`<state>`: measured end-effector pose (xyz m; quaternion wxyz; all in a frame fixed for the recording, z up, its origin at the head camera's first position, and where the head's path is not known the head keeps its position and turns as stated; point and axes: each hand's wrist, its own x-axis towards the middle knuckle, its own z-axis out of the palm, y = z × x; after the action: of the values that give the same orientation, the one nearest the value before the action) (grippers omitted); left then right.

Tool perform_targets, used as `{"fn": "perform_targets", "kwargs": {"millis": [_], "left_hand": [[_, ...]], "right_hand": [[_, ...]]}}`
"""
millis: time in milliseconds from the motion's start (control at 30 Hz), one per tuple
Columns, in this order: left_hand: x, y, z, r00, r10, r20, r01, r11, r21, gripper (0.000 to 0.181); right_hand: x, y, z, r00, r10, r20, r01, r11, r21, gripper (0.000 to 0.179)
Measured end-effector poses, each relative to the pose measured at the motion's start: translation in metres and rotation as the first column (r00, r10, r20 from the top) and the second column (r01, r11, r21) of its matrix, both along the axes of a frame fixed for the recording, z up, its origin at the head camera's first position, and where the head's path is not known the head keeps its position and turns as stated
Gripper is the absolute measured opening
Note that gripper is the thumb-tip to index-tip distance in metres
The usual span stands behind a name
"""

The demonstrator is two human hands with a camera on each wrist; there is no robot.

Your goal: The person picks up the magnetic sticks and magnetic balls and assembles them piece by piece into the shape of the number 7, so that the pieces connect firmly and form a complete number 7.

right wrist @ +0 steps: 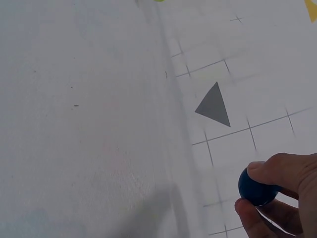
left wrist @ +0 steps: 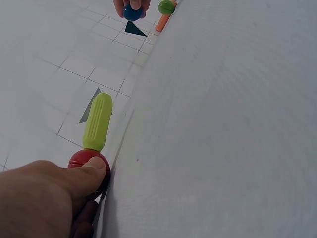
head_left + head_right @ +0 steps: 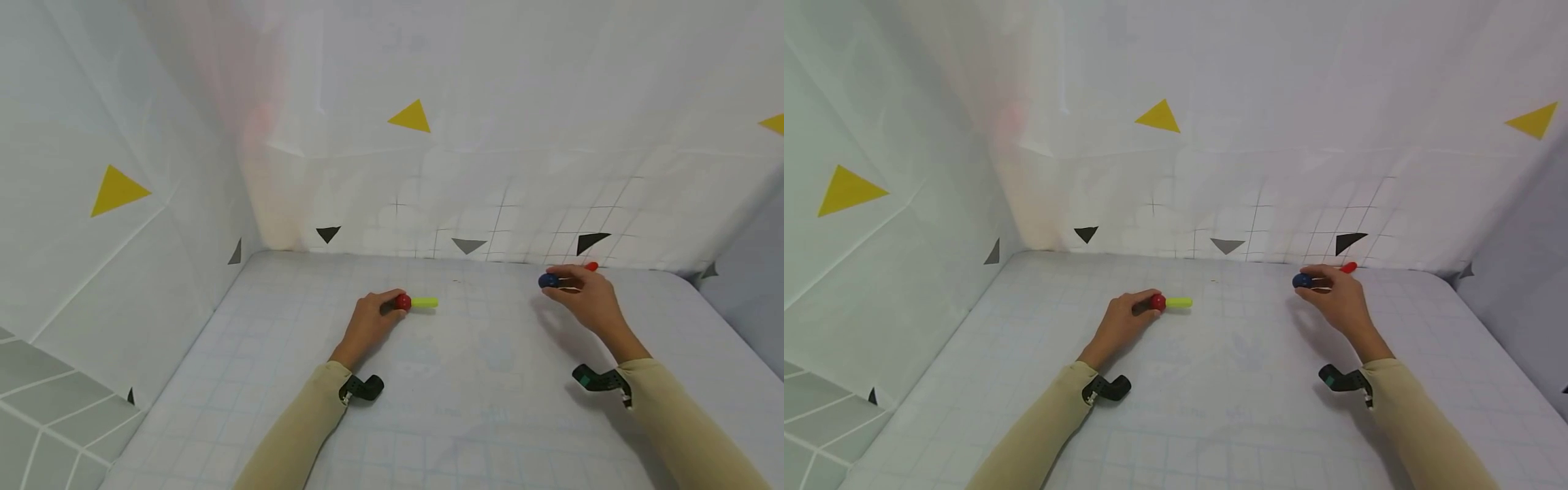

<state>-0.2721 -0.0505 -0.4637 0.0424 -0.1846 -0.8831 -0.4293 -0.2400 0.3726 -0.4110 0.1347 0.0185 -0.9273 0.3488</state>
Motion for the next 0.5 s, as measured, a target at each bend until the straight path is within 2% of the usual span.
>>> {"fn": "perform_targets", "kwargs": {"millis": [500], "left_hand": [[-0.001,0.001,-0.002,1.0,-0.003,0.011,0.003,1.0,0.004,0.046]], "right_hand": [[0.002,-0.014,0.001,1.0,0.012,-0.027,-0.012,1.0,0.004,0.043]]}}
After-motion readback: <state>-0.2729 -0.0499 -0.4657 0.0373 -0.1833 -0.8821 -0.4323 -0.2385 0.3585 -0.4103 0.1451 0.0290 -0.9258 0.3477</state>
